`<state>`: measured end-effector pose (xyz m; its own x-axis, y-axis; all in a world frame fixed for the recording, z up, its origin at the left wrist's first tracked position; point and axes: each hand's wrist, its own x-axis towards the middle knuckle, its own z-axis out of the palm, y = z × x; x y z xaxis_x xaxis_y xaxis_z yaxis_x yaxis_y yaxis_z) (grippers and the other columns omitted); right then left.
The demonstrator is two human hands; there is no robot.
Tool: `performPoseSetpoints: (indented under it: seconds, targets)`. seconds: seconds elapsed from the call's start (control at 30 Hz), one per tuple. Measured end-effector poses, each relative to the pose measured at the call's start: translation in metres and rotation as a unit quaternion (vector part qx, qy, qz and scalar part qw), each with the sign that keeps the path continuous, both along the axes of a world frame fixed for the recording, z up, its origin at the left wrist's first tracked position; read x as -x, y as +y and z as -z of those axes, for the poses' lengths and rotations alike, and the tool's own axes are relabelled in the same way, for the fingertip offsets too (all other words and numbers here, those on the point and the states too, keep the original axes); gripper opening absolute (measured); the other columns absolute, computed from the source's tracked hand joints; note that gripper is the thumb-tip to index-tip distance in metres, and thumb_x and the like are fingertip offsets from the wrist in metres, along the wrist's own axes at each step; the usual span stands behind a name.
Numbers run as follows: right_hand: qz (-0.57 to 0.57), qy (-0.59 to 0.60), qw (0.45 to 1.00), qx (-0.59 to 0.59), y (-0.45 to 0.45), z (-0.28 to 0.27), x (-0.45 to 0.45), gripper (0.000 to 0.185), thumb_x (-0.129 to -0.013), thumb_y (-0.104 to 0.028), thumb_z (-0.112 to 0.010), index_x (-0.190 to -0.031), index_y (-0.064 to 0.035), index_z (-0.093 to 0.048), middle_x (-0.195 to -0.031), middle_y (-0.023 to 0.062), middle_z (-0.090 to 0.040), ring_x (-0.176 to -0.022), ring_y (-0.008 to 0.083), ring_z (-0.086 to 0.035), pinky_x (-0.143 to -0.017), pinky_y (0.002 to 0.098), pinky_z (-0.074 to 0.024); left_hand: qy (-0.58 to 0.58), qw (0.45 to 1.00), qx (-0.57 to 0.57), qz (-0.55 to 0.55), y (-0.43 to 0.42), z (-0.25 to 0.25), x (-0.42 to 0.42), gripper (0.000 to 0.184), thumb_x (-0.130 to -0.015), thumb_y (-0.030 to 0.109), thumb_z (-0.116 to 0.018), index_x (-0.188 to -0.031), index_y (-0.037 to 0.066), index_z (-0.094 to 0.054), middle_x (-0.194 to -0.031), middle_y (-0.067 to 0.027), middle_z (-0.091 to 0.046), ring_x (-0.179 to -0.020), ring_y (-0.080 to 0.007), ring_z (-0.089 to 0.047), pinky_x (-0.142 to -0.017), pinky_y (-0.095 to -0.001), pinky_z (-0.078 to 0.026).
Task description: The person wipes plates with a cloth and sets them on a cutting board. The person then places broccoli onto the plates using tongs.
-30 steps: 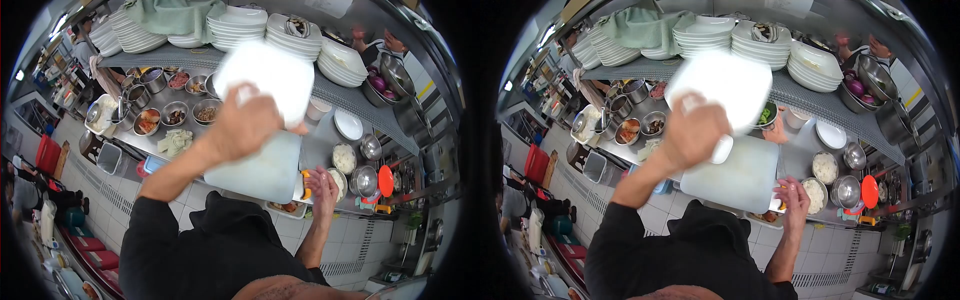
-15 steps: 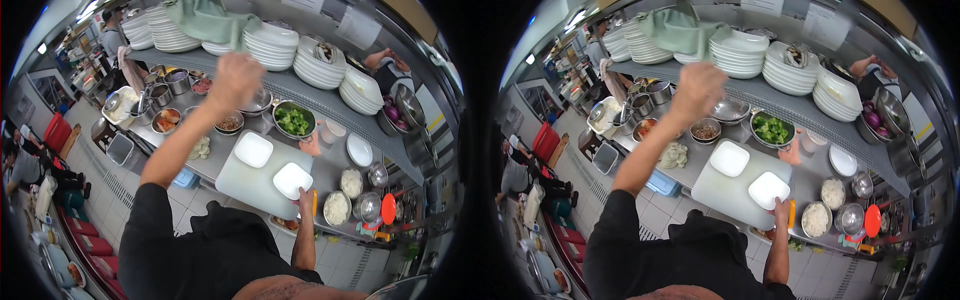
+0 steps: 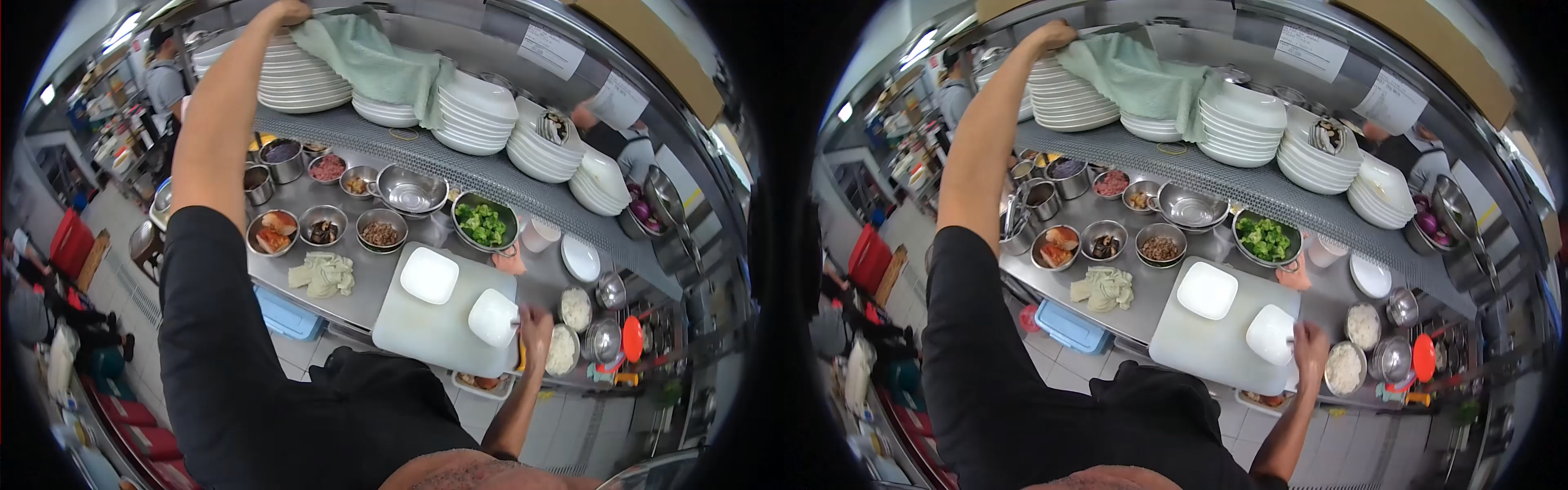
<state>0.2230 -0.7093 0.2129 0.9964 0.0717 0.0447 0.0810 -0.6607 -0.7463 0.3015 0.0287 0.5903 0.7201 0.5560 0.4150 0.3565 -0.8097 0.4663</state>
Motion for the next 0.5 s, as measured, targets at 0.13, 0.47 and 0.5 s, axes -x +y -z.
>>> performPoseSetpoints:
  seconds: [0.13, 0.47, 0.5]
  targets:
    - [-0.078, -0.144, 0.983, -0.082, 0.134, -0.145, 0.014, 0.040, -0.092, -0.028, -0.065, -0.112, 0.0066, -0.067, -0.067, 0.0107, -0.063, -0.065, 0.0116, -0.062, -0.061, 0.0301, -0.0497, 0.101, 0.974, -0.201, 0.018, 0.078, -0.024, -0.014, 0.047, -0.088, 0.031, -0.051, -0.117, -0.005, -0.064, -0.125, -0.0297, -0.060, -0.117, -0.0404, -0.059, -0.096, -0.0457, -0.048]
    - [-0.146, -0.191, 0.956, 0.170, 0.262, -0.265, -0.088, 0.043, -0.095, -0.035, -0.058, -0.116, 0.0018, -0.065, -0.090, 0.0259, -0.069, -0.086, 0.0297, -0.070, -0.077, 0.0417, -0.0536, 0.302, 0.770, -0.562, 0.014, 0.200, -0.019, -0.010, 0.039, -0.097, 0.032, -0.048, -0.119, 0.004, -0.064, -0.115, -0.0198, -0.068, -0.110, -0.0320, -0.065, -0.091, -0.0431, -0.050]
    - [-0.179, -0.181, 0.945, 0.205, 0.258, -0.272, -0.094, 0.041, -0.094, -0.034, -0.062, -0.113, 0.0020, -0.066, -0.084, 0.0188, -0.071, -0.078, 0.0198, -0.070, -0.069, 0.0378, -0.0538, 0.231, 0.837, -0.495, 0.008, 0.192, -0.019, -0.005, 0.040, -0.097, 0.032, -0.049, -0.120, 0.003, -0.063, -0.117, -0.0206, -0.067, -0.112, -0.0324, -0.064, -0.093, -0.0428, -0.050]
